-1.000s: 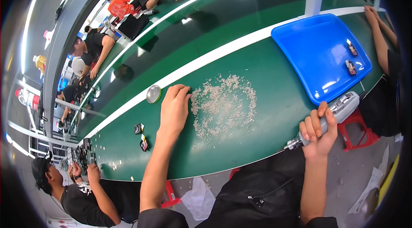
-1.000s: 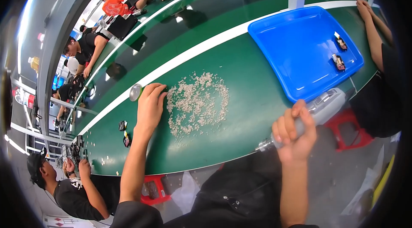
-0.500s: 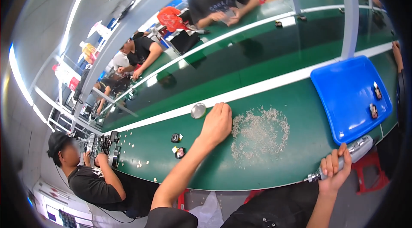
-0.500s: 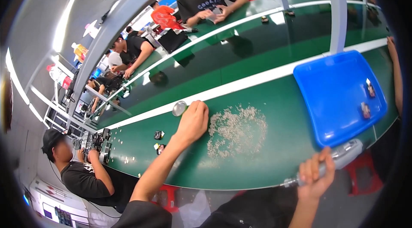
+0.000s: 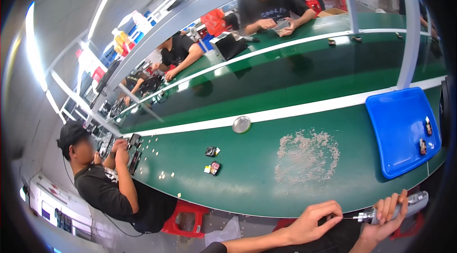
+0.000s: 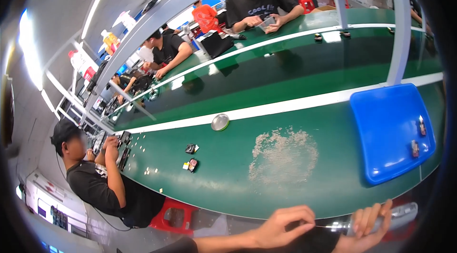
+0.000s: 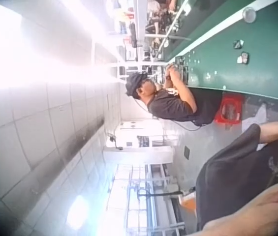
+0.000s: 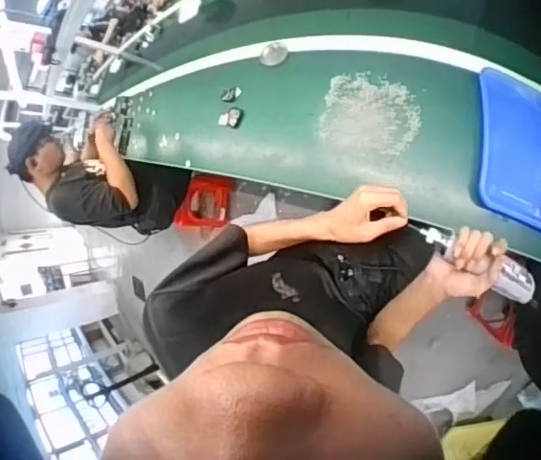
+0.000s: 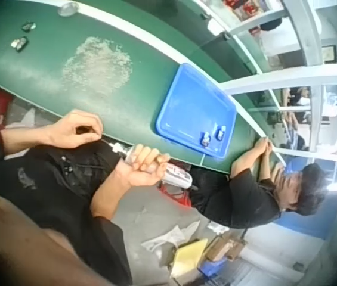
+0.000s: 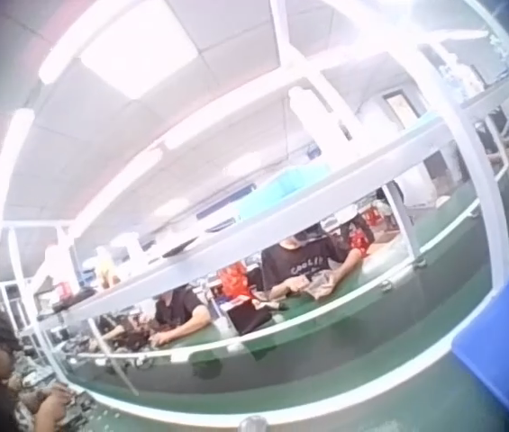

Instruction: The recorder uses an electric screwdriver to assemble small electronic modules at a workshop assembly line.

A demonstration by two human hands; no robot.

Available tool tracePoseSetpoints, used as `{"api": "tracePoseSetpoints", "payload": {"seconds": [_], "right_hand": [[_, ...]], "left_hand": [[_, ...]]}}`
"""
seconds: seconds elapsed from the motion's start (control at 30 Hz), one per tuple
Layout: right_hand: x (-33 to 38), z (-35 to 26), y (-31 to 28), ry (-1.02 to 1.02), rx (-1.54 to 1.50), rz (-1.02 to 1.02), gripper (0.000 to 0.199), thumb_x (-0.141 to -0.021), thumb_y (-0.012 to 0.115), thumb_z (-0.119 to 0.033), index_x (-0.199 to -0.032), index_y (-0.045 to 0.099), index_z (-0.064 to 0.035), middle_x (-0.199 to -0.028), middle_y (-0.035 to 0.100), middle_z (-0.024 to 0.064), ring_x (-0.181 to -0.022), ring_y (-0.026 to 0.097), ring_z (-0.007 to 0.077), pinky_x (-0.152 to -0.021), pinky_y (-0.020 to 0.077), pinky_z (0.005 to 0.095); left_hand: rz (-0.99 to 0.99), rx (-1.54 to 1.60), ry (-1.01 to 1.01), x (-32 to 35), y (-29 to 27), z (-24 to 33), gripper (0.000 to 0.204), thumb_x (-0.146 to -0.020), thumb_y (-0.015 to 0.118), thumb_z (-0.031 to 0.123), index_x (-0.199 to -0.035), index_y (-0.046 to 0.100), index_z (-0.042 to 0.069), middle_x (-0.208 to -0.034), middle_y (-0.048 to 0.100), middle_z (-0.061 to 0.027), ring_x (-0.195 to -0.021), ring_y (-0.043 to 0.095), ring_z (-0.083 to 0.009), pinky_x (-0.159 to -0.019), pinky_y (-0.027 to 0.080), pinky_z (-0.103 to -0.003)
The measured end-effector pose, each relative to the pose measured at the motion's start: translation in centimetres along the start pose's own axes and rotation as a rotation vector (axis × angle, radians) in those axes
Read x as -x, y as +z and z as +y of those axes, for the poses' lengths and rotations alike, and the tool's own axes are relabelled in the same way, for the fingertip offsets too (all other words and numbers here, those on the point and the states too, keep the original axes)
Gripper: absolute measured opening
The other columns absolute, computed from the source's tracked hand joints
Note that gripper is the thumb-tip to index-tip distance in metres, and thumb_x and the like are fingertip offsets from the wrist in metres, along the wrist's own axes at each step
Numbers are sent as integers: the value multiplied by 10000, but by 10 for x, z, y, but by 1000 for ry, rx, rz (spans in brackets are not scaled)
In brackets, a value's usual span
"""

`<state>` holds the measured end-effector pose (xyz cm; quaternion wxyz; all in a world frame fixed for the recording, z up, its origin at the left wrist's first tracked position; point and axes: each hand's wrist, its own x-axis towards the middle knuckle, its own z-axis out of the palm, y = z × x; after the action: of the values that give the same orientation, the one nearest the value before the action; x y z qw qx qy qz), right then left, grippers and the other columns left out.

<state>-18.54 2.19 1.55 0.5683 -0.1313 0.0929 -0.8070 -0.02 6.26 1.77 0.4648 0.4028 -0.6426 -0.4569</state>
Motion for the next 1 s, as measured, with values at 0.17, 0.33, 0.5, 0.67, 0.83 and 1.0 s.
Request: {"api": "tracePoseSetpoints", "payload": {"seconds": [0.17,0.33,0.5,0.67,0.83,1.0], "right_hand": [[4,-13,7,89,-145,-192,102,-955,444,-104,-883,418,-36,-520,307,-13,-378,275,56,-408,288,178],[12,-12,23,142,-74,-94,129,-884,535,-134,-859,550,-8,-542,398,5,-443,344,102,-497,343,233],[11,-18,19,136,-57,-103,136,-886,531,-138,-866,556,-6,-548,402,7,-454,358,101,-501,345,233],[9,-15,20,161,-124,-95,131,-881,537,-133,-852,553,-7,-556,408,8,-458,364,100,-498,328,230],[9,-14,16,173,-99,-68,131,-872,549,-141,-842,545,-13,-551,400,5,-452,362,100,-492,321,231],[11,-14,17,173,-110,-56,172,-876,535,-185,-835,520,-19,-536,378,-2,-438,351,105,-483,318,232]], "left_hand": [[-9,130,4,2,20,-3,80,-890,542,15,-861,493,-41,-805,503,-99,-680,487,-189,-629,406,-298],[44,157,12,5,20,-4,89,-895,539,24,-863,488,-42,-793,504,-102,-665,489,-184,-622,409,-298],[16,197,5,2,24,-6,91,-898,540,30,-866,491,-41,-787,508,-98,-658,493,-169,-618,410,-293],[9,261,-49,3,24,-6,106,-903,546,49,-862,494,-34,-761,506,-64,-660,471,-123,-618,401,-270],[13,331,-98,4,24,-13,118,-905,547,61,-851,495,-30,-730,513,-40,-647,462,-95,-611,397,-256],[-22,328,-149,4,22,-10,115,-894,555,53,-836,495,-26,-738,535,-68,-672,511,-123,-628,419,-277]]}}
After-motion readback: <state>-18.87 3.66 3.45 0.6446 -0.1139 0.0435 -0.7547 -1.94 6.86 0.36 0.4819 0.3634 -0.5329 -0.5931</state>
